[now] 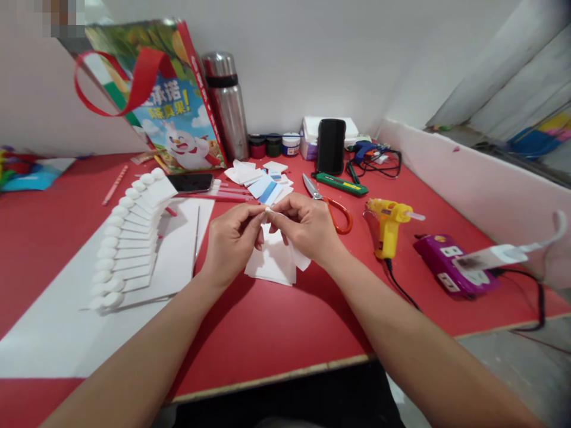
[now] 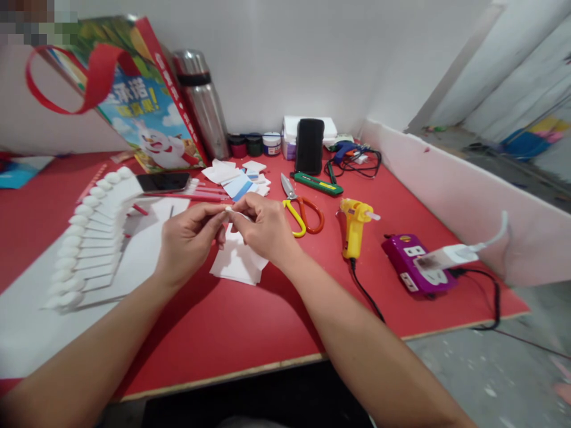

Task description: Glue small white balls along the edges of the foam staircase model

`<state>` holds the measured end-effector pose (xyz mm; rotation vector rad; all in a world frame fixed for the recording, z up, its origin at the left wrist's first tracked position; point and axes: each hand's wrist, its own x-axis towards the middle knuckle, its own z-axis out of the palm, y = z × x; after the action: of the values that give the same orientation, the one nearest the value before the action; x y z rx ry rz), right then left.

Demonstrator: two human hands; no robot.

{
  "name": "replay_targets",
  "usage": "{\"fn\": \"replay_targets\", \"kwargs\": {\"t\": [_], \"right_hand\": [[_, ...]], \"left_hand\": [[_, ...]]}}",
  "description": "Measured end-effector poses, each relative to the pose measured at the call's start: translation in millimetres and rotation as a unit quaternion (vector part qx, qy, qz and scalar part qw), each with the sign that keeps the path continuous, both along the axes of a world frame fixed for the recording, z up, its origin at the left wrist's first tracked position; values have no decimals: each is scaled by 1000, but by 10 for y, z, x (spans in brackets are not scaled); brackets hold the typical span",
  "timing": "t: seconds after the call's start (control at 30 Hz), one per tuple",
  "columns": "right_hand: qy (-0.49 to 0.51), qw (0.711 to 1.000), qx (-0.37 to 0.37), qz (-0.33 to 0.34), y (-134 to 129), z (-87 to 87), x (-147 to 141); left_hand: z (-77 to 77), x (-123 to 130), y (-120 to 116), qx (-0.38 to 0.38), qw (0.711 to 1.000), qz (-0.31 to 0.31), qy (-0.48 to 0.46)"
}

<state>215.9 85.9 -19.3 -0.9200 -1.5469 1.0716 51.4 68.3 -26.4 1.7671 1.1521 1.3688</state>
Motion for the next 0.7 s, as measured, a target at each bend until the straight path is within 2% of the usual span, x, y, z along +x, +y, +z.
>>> {"fn": "replay_targets", "kwargs": {"t": [0.1, 0.2, 0.3, 0.4, 0.53, 0.63, 0.7], "right_hand": [[1, 1000, 7, 4, 1, -14, 0], [-28, 998, 48, -12, -6, -32, -6], [-69, 994, 77, -33, -9, -53, -18], [-54, 997, 35, -29, 2, -75, -36], [1, 1000, -30, -8, 20, -74, -50], [12, 999, -40, -9, 18, -43, -45], [12, 999, -43, -11, 13, -25, -39]], "left_hand": [[13, 16, -2, -24, 999, -2, -27], [26, 30, -9, -43, 998, -1, -42], [19, 30, -14, -36, 999, 15, -23], [-12, 20, -5, 34, 995, 51, 74], [-60, 11, 22, 168, 960, 92, 207], [-81, 12, 29, 206, 946, 92, 232], [-84, 16, 21, 207, 949, 81, 223]]}}
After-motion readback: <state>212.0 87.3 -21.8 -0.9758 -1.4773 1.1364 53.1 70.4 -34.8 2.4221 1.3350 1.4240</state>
